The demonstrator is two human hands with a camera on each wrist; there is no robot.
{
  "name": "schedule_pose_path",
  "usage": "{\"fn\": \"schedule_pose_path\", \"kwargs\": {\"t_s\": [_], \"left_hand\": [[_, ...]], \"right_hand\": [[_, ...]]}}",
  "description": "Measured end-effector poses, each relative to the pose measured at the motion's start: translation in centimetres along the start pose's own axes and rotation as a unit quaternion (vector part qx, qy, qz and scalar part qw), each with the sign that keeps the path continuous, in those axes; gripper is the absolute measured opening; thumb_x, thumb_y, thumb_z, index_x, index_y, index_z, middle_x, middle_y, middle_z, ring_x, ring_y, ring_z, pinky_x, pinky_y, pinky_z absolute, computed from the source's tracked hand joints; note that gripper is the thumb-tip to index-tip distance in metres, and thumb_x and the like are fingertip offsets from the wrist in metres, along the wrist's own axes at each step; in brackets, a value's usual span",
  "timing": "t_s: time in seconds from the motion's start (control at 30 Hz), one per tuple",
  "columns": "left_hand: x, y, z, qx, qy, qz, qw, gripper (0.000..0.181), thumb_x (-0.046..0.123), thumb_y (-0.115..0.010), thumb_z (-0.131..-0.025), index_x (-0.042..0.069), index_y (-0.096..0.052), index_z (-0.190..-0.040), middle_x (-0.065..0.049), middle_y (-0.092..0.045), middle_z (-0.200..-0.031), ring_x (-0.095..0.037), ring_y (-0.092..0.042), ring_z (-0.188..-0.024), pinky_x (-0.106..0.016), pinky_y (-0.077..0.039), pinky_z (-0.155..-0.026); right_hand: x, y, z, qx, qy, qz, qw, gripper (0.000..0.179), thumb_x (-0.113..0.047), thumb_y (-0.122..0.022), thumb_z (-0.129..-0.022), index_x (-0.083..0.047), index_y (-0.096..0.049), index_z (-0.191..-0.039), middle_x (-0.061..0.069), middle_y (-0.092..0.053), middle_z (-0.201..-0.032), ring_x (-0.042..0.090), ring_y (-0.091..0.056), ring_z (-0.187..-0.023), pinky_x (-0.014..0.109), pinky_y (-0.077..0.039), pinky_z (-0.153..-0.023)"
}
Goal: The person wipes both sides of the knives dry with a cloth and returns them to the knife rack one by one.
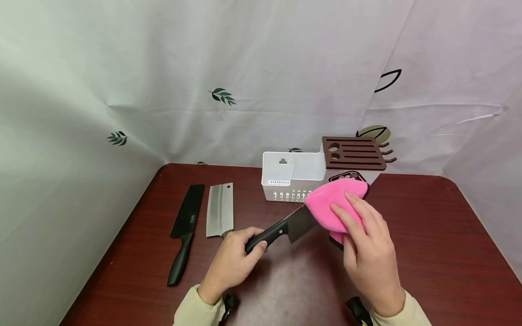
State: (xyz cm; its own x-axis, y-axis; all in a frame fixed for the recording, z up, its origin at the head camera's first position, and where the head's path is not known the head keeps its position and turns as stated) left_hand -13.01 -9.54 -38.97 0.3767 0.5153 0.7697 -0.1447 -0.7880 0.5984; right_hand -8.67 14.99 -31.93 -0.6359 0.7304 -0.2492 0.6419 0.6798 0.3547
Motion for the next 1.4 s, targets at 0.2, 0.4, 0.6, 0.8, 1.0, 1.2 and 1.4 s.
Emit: {"fn": "schedule_pose_path", "kwargs": {"t_s": [0.2,0.4,0.6,0.8,1.0,1.2,1.4], "left_hand": [[0.0,0.0,0.0,0.005,-0.002,0.013,0.9999,0.015,0.010,-0.066,-0.089,0.021,-0.071,-0.099,0.015,-0.053,-0.064,-0.002,-0.043,-0.052,-0.021,-0.037,-0.050],[-0.1,-0.1,0.1,0.007,-0.011,0.009,0.9999,0.017,0.010,-0.067,-0.091,0.018,-0.072,-0.104,0.015,-0.052,-0.064,-0.002,-0.045,-0.054,-0.022,-0.038,-0.050],[0.0,-0.1,0.1,0.005,-0.020,0.010,0.9997,0.019,0.010,-0.066,-0.091,0.018,-0.072,-0.108,0.015,-0.054,-0.067,-0.002,-0.047,-0.056,-0.023,-0.041,-0.051],[0.1,-0.1,0.1,-0.004,-0.024,0.014,0.9996,0.018,0.011,-0.065,-0.092,0.016,-0.072,-0.108,0.015,-0.058,-0.069,-0.002,-0.051,-0.058,-0.024,-0.044,-0.053],[0.1,-0.2,0.1,-0.010,-0.021,0.017,0.9996,0.019,0.011,-0.065,-0.092,0.015,-0.072,-0.109,0.014,-0.058,-0.069,-0.003,-0.053,-0.058,-0.025,-0.046,-0.054],[0.2,-0.1,0.1,-0.025,-0.011,0.037,0.9989,0.020,0.011,-0.065,-0.094,0.016,-0.071,-0.112,0.015,-0.057,-0.064,-0.002,-0.055,-0.052,-0.025,-0.047,-0.050],[0.4,-0.2,0.2,-0.028,-0.025,0.035,0.9987,0.019,0.011,-0.064,-0.094,0.015,-0.071,-0.112,0.015,-0.054,-0.063,-0.001,-0.052,-0.052,-0.024,-0.046,-0.049]], "right_hand": [[-0.4,-0.8,0.3,-0.056,0.048,-0.020,0.9971,0.033,-0.021,-0.048,-0.106,-0.001,-0.073,-0.113,0.024,-0.065,-0.122,0.044,-0.058,-0.112,0.033,-0.034,-0.111],[-0.7,-1.5,0.8,-0.109,0.092,-0.023,0.9895,0.034,-0.021,-0.044,-0.108,-0.003,-0.072,-0.117,0.021,-0.065,-0.123,0.042,-0.059,-0.112,0.038,-0.036,-0.110],[-0.4,-2.5,2.0,-0.191,0.095,-0.020,0.9767,0.042,-0.030,-0.036,-0.110,-0.010,-0.068,-0.126,0.019,-0.059,-0.135,0.040,-0.056,-0.119,0.044,-0.036,-0.104],[0.0,-3.3,3.1,-0.260,0.097,-0.011,0.9606,0.040,-0.022,-0.047,-0.100,-0.017,-0.064,-0.136,0.013,-0.055,-0.143,0.035,-0.049,-0.129,0.050,-0.042,-0.095],[0.3,-3.7,3.7,-0.280,0.095,-0.006,0.9552,0.043,-0.022,-0.054,-0.098,-0.021,-0.060,-0.140,0.009,-0.051,-0.148,0.032,-0.049,-0.130,0.050,-0.049,-0.090],[0.4,-3.9,3.7,-0.276,0.104,-0.004,0.9556,0.053,-0.017,-0.067,-0.084,-0.019,-0.063,-0.137,0.011,-0.053,-0.145,0.033,-0.051,-0.126,0.044,-0.043,-0.099],[0.5,-4.0,3.8,-0.271,0.099,0.007,0.9576,0.056,-0.020,-0.072,-0.081,-0.017,-0.063,-0.136,0.011,-0.057,-0.140,0.033,-0.053,-0.123,0.043,-0.042,-0.102]]}}
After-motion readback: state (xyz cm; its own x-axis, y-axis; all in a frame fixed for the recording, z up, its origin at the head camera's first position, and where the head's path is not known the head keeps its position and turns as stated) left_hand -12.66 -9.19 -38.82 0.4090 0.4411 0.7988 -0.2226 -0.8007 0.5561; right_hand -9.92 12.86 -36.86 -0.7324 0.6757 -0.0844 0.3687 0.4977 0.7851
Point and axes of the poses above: each hand's wrist, its own z-axis away from the middle knuckle, its own y-axis out of the back of the hand, x = y × z, the point moved 4 cm from there along -z, towards the middle knuckle
